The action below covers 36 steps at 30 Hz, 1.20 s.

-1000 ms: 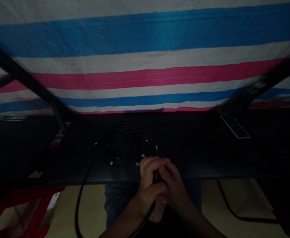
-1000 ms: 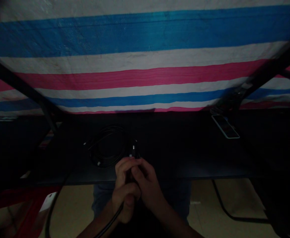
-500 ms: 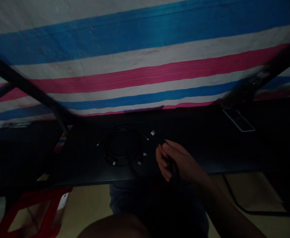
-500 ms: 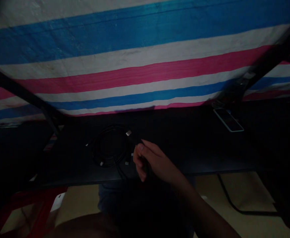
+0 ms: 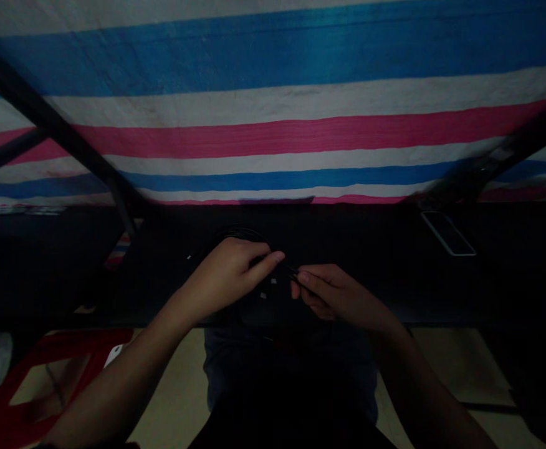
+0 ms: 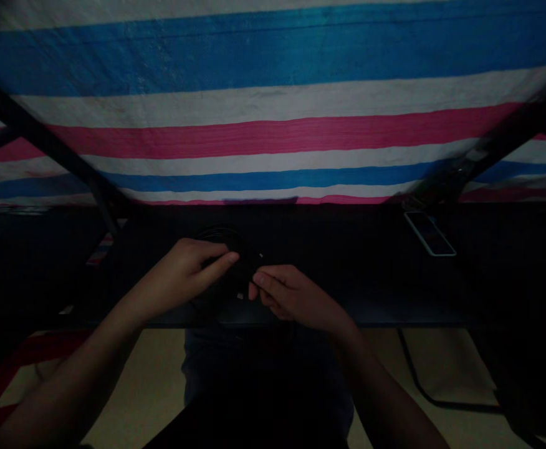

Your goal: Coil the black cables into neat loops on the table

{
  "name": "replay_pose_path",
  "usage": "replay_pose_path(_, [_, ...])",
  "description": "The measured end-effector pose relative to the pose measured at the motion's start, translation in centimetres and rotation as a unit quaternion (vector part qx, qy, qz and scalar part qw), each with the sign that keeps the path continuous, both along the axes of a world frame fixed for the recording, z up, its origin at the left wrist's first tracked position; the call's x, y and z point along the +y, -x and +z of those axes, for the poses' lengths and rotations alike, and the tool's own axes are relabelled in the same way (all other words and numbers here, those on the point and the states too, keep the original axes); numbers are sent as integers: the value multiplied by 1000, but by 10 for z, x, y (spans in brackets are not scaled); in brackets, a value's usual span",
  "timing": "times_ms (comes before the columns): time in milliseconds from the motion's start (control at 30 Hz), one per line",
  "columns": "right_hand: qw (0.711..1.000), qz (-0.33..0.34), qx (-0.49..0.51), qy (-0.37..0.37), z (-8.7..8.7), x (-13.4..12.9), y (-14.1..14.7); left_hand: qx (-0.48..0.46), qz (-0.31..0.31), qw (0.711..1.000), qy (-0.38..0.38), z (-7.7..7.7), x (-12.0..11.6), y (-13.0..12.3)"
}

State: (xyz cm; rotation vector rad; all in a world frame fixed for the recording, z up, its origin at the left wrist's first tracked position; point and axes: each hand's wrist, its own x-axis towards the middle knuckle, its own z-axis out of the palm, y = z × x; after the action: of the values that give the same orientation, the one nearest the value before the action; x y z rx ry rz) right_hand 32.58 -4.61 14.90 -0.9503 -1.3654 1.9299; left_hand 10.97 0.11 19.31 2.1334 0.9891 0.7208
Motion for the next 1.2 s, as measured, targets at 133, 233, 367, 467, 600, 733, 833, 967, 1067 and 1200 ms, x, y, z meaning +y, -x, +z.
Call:
replay_pose_path(133, [998,-58,-24,3,-12,-5,-17,-42,67,996,43,-1,10,22])
replay_pose_path(233, [994,-106,-21,14,-22,-9,-30,-112,155,977,98,-7,19,45])
replay_pose_path(367, [988,-148,26,31,-29,-14,-46,-281,252,908,181,-15,25,71])
replay_pose_path(467, [992,-125,31,-9,-31,-15,-51,-363,282,859,226,-17,23,75])
replay_pose_path(600, [993,-89,-24,-70,-33,-14,-48,-440,294,811,248,-19,21,71])
replay_pose_path(733, [993,-89,-36,-67,-40,-15,-40,-505,315,760,262,-22,22,73])
replay_pose_path(833, [986,-142,-34,-77,-45,-16,-35,-520,314,752,254,-33,19,74])
replay_pose_path(967, [943,-323,48,-68,-42,-15,-38,-390,262,852,231,-59,4,72])
replay_pose_path(1067, [937,-340,49,-65,-33,-12,-43,-236,178,919,260,-73,-8,71])
replay_pose_path(1200, [974,-209,-47,-66,-16,-7,-37,-125,81,947,284,-69,-16,62])
